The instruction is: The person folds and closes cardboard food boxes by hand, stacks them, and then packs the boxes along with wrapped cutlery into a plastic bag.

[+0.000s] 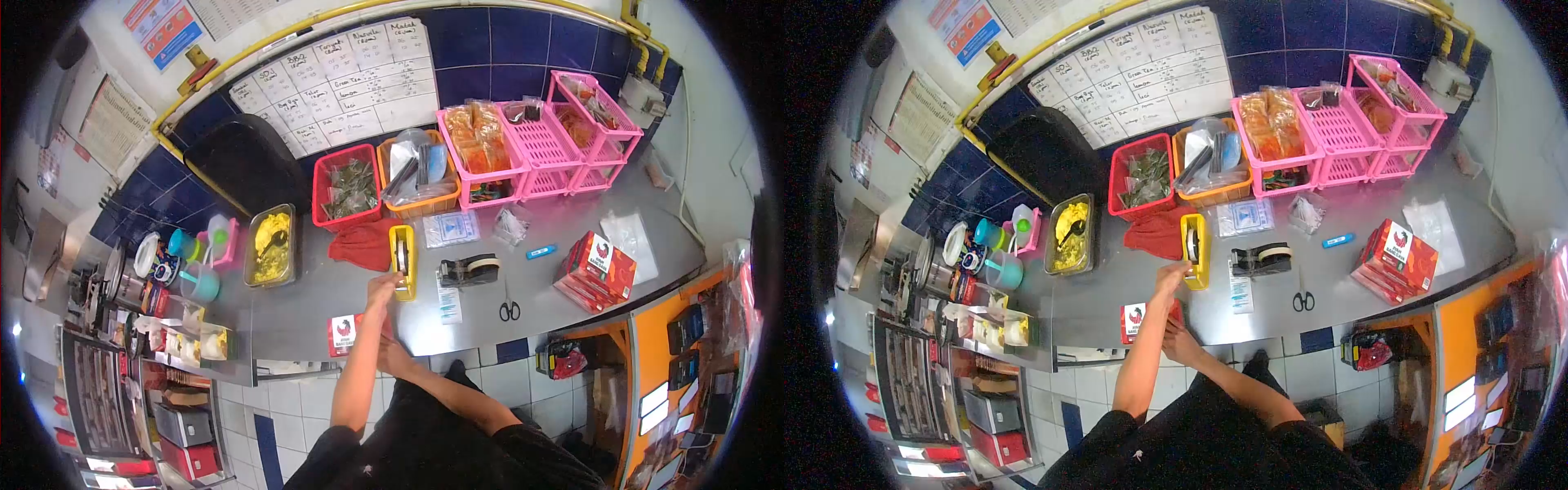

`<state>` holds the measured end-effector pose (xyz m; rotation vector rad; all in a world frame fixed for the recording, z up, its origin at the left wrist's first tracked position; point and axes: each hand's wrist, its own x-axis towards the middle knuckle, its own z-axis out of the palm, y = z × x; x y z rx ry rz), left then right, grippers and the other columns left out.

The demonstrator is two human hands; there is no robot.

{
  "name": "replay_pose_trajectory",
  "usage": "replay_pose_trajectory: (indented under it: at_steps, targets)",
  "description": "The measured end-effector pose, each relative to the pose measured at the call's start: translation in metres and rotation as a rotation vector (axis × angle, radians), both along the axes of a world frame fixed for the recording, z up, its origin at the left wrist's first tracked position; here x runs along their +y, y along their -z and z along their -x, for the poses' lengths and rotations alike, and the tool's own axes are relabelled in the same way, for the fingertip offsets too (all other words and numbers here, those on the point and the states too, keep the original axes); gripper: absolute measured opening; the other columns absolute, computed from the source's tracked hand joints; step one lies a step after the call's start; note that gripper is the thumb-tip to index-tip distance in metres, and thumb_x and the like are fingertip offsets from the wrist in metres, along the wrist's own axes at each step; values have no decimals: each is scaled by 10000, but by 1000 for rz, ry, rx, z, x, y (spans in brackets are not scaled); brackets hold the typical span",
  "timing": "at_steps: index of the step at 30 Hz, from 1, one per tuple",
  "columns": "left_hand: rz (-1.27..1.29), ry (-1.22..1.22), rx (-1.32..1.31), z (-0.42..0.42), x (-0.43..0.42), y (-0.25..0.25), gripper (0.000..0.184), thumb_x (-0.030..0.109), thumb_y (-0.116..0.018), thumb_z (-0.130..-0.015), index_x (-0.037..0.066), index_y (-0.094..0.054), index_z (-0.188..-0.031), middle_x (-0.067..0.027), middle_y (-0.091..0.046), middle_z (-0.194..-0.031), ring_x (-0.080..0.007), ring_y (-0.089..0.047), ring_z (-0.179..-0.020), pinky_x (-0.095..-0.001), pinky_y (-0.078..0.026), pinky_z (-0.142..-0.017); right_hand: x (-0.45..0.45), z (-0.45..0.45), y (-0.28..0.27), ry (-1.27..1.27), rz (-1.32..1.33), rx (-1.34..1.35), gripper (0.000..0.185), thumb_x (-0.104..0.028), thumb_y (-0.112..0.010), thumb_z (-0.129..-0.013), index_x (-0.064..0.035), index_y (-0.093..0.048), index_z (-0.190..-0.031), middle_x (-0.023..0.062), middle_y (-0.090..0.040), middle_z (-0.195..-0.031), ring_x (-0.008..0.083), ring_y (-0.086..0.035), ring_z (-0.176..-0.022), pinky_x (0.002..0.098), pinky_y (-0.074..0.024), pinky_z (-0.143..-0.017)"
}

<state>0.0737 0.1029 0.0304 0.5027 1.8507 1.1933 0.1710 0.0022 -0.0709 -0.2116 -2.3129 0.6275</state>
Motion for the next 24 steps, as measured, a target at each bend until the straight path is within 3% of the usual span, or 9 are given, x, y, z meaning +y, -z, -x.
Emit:
replay_pose_trajectory:
  at_steps: [4, 6, 7, 10, 13, 17, 19, 23, 24]
  targets:
    - [-56, -4, 13, -15, -32, -6, 301, 229, -697, -866, 9, -755, -1063, -46, -740, -994, -142, -651, -899, -301, -499, -768, -3, 7, 26, 5, 40, -26, 410, -179, -609, -825, -68, -641, -1219, 104, -651, -1257, 296, -560, -1250, 441, -409, -1110]
    - [97, 18, 45, -14, -47, 21, 373, 417, -755, -827, 63, -773, -943, -1, -711, -856, -126, -602, -708, -334, -478, -608, -9, 9, 29, 12, 57, -92, 420, -169, -605, -835, -81, -623, -1246, 90, -634, -1286, 283, -557, -1254, 445, -405, -1112]
    - [93, 8, 49, -9, -47, 41, 373, 417, -755, -827, 63, -773, -943, -1, -711, -856, -126, -602, -708, -334, -478, -608, -8, 11, 28, 20, 67, -162, 433, -159, -600, -846, -93, -605, -1274, 77, -617, -1316, 271, -554, -1257, 448, -401, -1115]
    - [114, 32, 647, -13, -41, 65, 271, 292, -729, -803, 26, -751, -761, -135, -728, -749, -203, -693, -678, -386, -545, -679, -4, 11, 24, 59, -14, -129, 453, -148, -592, -854, -101, -584, -1304, 71, -602, -1336, 265, -549, -1262, 452, -393, -1118]
    - [271, 56, 972, -8, -31, 54, 232, 262, -713, -801, 36, -756, -830, -183, -726, -783, -232, -719, -698, -368, -545, -717, -4, 7, 22, 86, -135, -84, 485, -130, -580, -866, -114, -552, -1349, 63, -581, -1365, 257, -543, -1269, 457, -382, -1123]
    - [100, -36, 874, 15, -99, 41, 215, 242, -714, -833, 33, -744, -878, -153, -732, -801, -192, -675, -622, -347, -529, -636, 5, 10, 21, -37, -4, -134, 381, -177, -642, -848, -75, -638, -1214, 111, -611, -1305, 309, -503, -1305, 476, -328, -1160]
    - [-302, -80, 759, 19, -139, 32, 167, 192, -704, -875, 38, -726, -936, -97, -723, -813, -133, -608, -588, -297, -484, -559, 1, 13, 7, 0, 55, -61, 316, -155, -681, -811, -66, -671, -1114, 108, -657, -1214, 336, -516, -1292, 476, -330, -1161]
    - [-173, -271, 425, 20, -205, 45, 117, 152, -690, -905, 54, -713, -965, -32, -695, -837, -86, -558, -626, -240, -444, -549, 5, 17, -10, 34, 133, 21, 261, -91, -699, -796, -40, -680, -1051, 118, -694, -1129, 362, -531, -1280, 483, -345, -1152]
    - [-133, -303, 408, 22, -210, 55, 115, 125, -706, -891, 39, -716, -967, -36, -702, -839, -108, -604, -711, -267, -481, -664, 5, 20, -7, 21, 172, 34, 286, -95, -691, -820, -21, -659, -1094, 137, -685, -1149, 373, -521, -1291, 487, -355, -1143]
